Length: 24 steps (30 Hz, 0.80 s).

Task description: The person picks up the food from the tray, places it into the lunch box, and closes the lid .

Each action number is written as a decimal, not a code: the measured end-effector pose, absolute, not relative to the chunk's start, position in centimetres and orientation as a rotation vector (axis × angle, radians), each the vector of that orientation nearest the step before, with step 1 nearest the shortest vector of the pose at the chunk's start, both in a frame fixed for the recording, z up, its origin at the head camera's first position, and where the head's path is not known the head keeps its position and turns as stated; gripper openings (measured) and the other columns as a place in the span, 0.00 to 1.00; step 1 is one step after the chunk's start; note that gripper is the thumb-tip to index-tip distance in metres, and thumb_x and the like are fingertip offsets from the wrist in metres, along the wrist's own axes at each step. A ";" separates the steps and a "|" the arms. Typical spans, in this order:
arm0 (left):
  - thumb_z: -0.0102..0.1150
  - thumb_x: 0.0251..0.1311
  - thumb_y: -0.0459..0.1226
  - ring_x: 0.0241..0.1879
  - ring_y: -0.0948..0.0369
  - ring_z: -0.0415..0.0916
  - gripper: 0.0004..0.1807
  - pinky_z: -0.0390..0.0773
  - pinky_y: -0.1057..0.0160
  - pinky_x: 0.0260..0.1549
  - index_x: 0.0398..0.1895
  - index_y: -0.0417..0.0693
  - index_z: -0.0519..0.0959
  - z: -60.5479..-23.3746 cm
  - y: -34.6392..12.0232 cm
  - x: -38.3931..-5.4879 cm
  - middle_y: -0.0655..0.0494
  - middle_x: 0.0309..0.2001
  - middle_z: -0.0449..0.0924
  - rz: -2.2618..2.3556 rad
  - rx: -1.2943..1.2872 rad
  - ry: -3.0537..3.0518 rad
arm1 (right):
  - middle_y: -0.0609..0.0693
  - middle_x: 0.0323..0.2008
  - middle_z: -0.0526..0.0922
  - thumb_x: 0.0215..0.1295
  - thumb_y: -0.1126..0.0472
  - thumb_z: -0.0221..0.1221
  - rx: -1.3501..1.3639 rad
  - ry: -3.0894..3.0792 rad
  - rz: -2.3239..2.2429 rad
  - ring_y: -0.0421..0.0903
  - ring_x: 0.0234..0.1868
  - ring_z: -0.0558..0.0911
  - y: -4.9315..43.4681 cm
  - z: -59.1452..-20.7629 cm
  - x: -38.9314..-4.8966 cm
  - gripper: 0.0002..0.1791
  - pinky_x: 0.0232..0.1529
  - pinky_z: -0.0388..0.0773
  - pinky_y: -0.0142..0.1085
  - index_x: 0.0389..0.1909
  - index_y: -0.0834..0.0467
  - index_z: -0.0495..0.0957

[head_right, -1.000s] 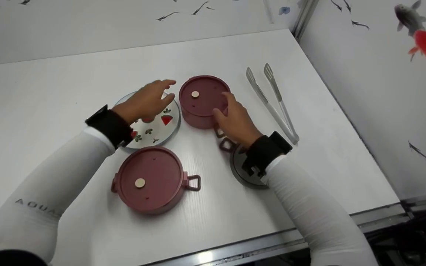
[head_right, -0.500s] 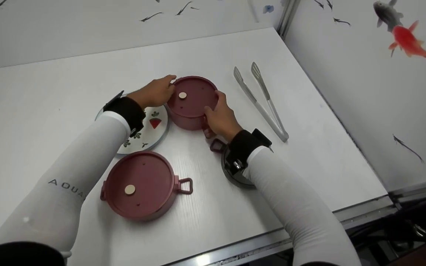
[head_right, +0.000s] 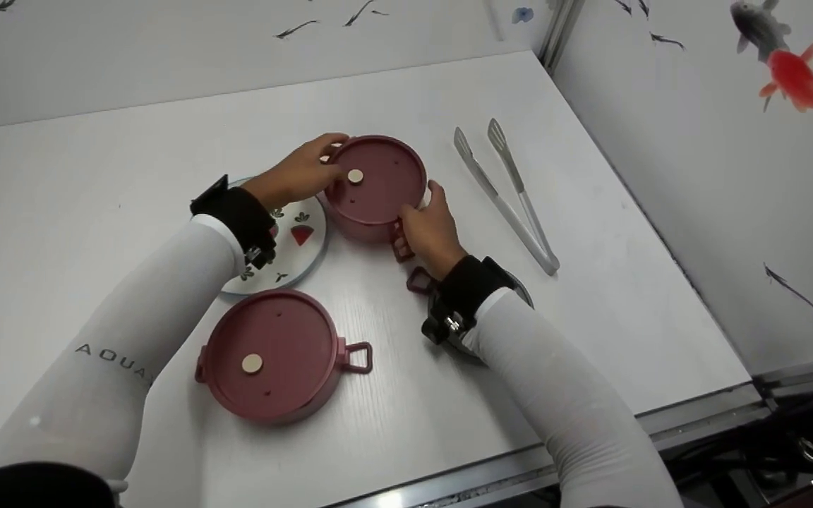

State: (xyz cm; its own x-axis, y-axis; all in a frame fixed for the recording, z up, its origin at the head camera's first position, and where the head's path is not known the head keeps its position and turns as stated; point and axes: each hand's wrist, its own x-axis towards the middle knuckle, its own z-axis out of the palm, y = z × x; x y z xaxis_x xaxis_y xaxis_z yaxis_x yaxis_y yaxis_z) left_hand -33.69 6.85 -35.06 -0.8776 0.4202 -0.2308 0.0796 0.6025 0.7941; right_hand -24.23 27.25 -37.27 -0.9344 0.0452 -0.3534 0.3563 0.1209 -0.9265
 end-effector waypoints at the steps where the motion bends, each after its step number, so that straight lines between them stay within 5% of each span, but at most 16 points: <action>1: 0.46 0.71 0.42 0.69 0.61 0.65 0.33 0.70 0.64 0.66 0.78 0.54 0.54 -35.0 6.8 -33.7 0.53 0.73 0.65 1.225 0.405 2.441 | 0.49 0.30 0.77 0.74 0.59 0.45 0.398 2.186 -1.910 0.41 0.23 0.77 27.3 -37.2 -24.2 0.38 0.29 0.78 0.35 0.80 0.49 0.39; 11: 0.48 0.72 0.39 0.56 0.64 0.75 0.20 0.76 0.68 0.54 0.65 0.51 0.71 -33.8 5.2 -30.9 0.55 0.57 0.77 1.726 0.292 2.386 | 0.46 0.24 0.78 0.74 0.61 0.47 0.231 2.404 -1.878 0.39 0.18 0.74 28.2 -34.6 -23.9 0.30 0.17 0.67 0.29 0.76 0.47 0.60; 18: 0.49 0.69 0.38 0.44 0.59 0.76 0.19 0.77 0.64 0.40 0.62 0.47 0.70 -32.7 2.4 -27.4 0.51 0.46 0.73 1.927 0.282 2.298 | 0.46 0.22 0.77 0.74 0.65 0.47 -0.120 2.398 -1.898 0.37 0.16 0.68 27.6 -32.9 -22.6 0.25 0.16 0.63 0.28 0.70 0.53 0.70; 24: 0.48 0.69 0.40 0.39 0.59 0.79 0.18 0.74 0.70 0.27 0.60 0.49 0.69 -31.8 -0.3 -24.1 0.51 0.43 0.72 1.829 0.353 2.288 | 0.50 0.29 0.81 0.75 0.66 0.46 -0.331 2.293 -1.897 0.38 0.27 0.78 26.8 -32.2 -21.3 0.23 0.29 0.79 0.27 0.68 0.58 0.71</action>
